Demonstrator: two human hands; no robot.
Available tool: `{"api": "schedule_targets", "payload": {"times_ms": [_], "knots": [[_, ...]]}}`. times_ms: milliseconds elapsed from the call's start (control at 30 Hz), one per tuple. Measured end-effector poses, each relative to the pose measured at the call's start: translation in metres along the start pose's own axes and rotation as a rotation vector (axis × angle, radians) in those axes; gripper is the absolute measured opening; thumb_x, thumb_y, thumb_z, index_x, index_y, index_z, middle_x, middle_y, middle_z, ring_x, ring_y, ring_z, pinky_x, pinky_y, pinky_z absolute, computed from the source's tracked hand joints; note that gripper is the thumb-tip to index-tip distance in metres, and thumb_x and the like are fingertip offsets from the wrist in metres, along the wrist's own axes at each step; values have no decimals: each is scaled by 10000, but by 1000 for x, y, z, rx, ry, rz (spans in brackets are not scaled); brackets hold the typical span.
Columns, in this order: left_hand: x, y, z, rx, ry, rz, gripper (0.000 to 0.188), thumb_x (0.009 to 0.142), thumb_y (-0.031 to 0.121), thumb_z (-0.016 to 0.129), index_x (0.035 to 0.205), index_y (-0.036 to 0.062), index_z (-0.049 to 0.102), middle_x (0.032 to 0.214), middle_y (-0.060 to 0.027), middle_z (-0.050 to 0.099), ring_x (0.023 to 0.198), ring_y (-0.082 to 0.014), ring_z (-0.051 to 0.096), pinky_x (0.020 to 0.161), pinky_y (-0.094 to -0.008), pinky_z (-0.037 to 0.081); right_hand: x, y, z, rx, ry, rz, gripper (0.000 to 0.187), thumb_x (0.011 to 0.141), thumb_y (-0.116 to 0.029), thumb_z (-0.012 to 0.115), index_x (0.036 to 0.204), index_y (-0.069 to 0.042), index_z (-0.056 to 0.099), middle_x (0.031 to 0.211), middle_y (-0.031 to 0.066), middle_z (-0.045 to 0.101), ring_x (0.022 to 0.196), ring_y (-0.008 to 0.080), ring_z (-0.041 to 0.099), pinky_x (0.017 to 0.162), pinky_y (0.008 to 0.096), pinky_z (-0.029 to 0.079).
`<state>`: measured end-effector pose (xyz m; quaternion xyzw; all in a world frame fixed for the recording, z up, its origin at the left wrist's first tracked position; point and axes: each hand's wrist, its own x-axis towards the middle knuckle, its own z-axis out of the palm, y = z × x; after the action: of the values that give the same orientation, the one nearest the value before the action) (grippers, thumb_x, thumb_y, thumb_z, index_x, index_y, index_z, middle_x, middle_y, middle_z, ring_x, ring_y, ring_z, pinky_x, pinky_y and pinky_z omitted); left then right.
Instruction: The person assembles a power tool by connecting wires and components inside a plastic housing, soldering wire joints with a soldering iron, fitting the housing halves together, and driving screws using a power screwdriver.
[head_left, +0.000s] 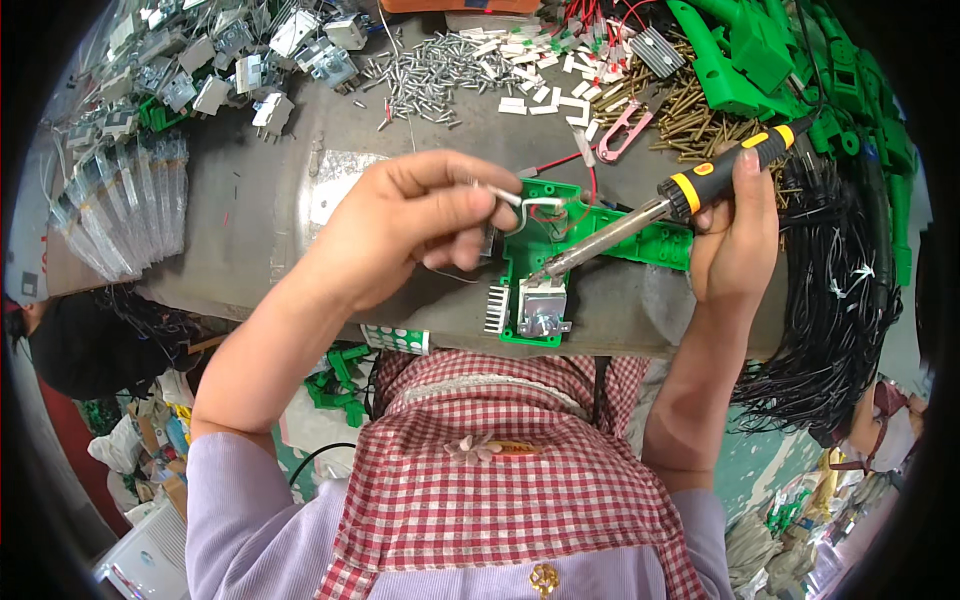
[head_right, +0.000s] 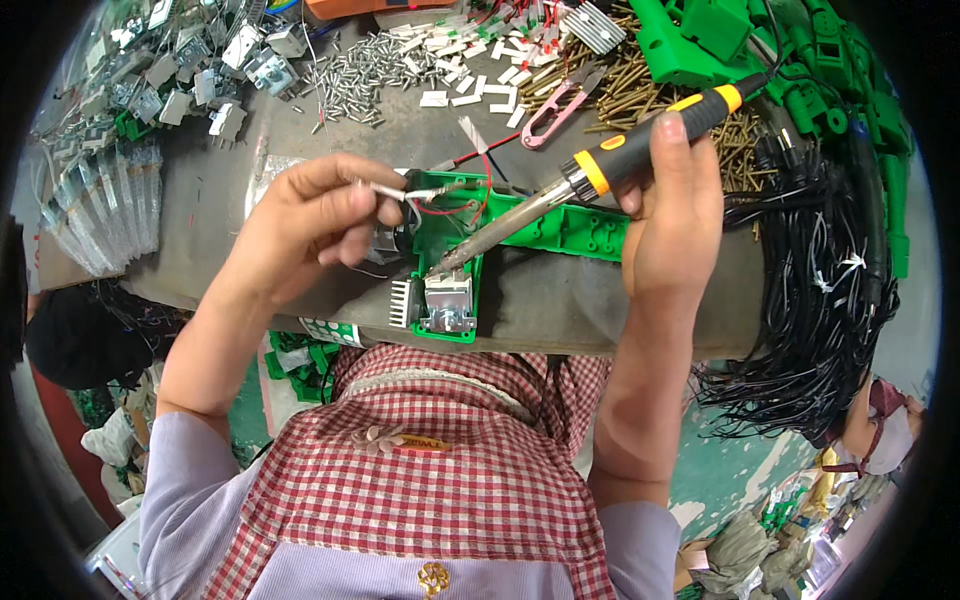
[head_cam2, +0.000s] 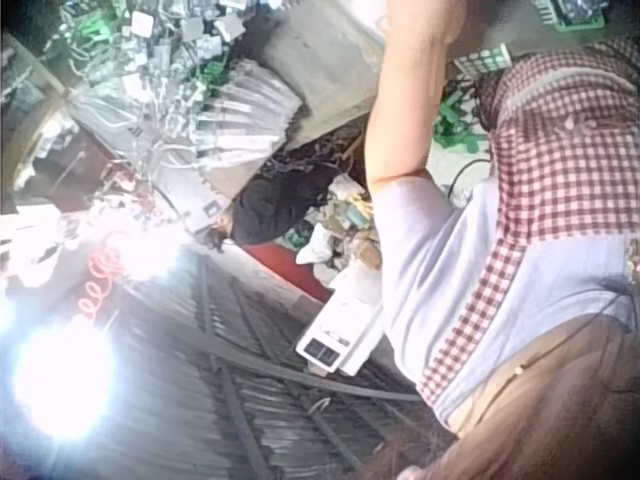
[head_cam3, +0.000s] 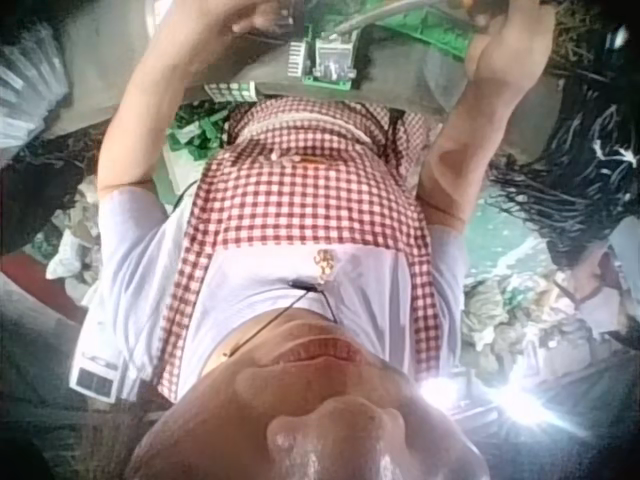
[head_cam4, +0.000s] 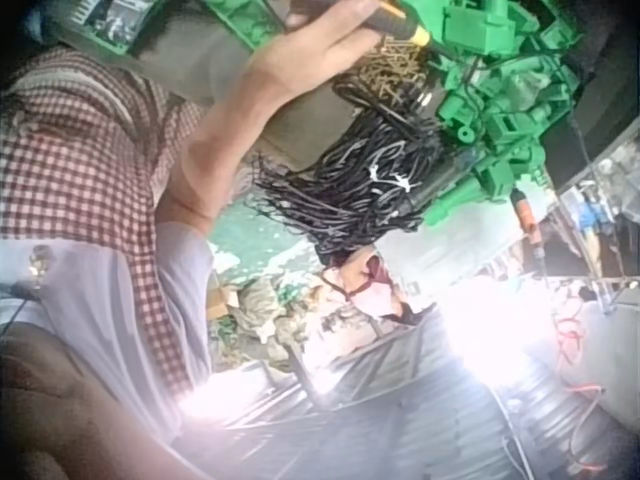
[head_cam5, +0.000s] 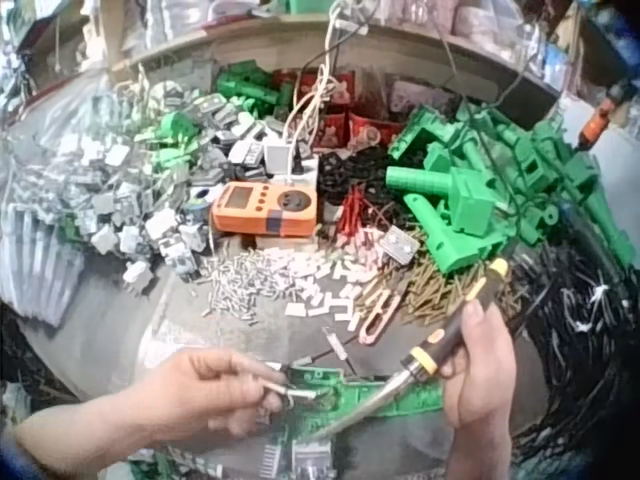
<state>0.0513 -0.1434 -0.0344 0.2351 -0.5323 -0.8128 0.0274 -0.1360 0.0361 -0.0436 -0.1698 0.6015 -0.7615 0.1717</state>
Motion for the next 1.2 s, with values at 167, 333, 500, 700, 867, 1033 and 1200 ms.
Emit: {"api": "schedule_targets", "payload": {"times_ms": [167, 333, 500, 700, 867, 1033, 1200], "knots": [[-5, 4, -2, 32, -232, 6, 197, 907, 91, 578, 1065, -18, 624, 948, -135, 680, 637, -98, 602, 500, -169, 418, 1, -2, -1, 0, -2, 11, 234, 971, -274, 487, 941, -42, 506, 790, 36, 545, 635, 66, 413, 541, 216, 308], [1, 9, 11, 360, -183, 34, 107, 849, 13, 624, 936, -20, 676, 909, -112, 692, 730, -146, 646, 591, -225, 473, 0, 0, -1, 23, 1, -2, 217, 972, -258, 488, 938, -45, 506, 785, 24, 533, 638, 65, 409, 542, 217, 310], [-1, 0, 17, 819, -69, 445, 133, 783, -9, 674, 911, 21, 694, 863, -82, 685, 807, -176, 641, 736, -283, 501, -1, -1, -1, 34, 15, -12, 196, 973, -239, 489, 937, -47, 505, 777, 16, 516, 636, 65, 407, 540, 218, 315], [-3, -14, 20, 912, 7, 598, 150, 765, -19, 685, 907, 30, 687, 854, -80, 679, 777, -170, 640, 689, -277, 502, -3, -4, 0, 32, 32, -18, 212, 966, -244, 497, 947, -32, 505, 765, 16, 499, 627, 67, 398, 536, 218, 314], [-6, -19, 20, 950, 38, 652, 157, 739, -24, 696, 881, 40, 683, 837, -78, 676, 753, -184, 645, 661, -279, 500, -5, -7, 1, 14, 36, -37, 216, 965, -238, 492, 939, -24, 511, 769, 23, 503, 623, 72, 395, 538, 219, 316], [-2, -25, 18, 1027, 28, 774, 179, 705, -25, 707, 865, 49, 680, 813, -66, 674, 750, -218, 647, 658, -305, 505, -8, -13, 2, 8, 80, -35, 215, 963, -235, 493, 930, -23, 512, 767, 26, 506, 615, 73, 393, 538, 221, 319], [-1, -26, 18, 1024, 41, 781, 178, 702, -24, 708, 862, 48, 678, 825, -63, 676, 751, -221, 647, 659, -310, 504, -6, -6, -1, -33, 23, -51, 198, 967, -217, 484, 921, -26, 506, 740, 20, 491, 598, 71, 387, 535, 221, 322]]}}
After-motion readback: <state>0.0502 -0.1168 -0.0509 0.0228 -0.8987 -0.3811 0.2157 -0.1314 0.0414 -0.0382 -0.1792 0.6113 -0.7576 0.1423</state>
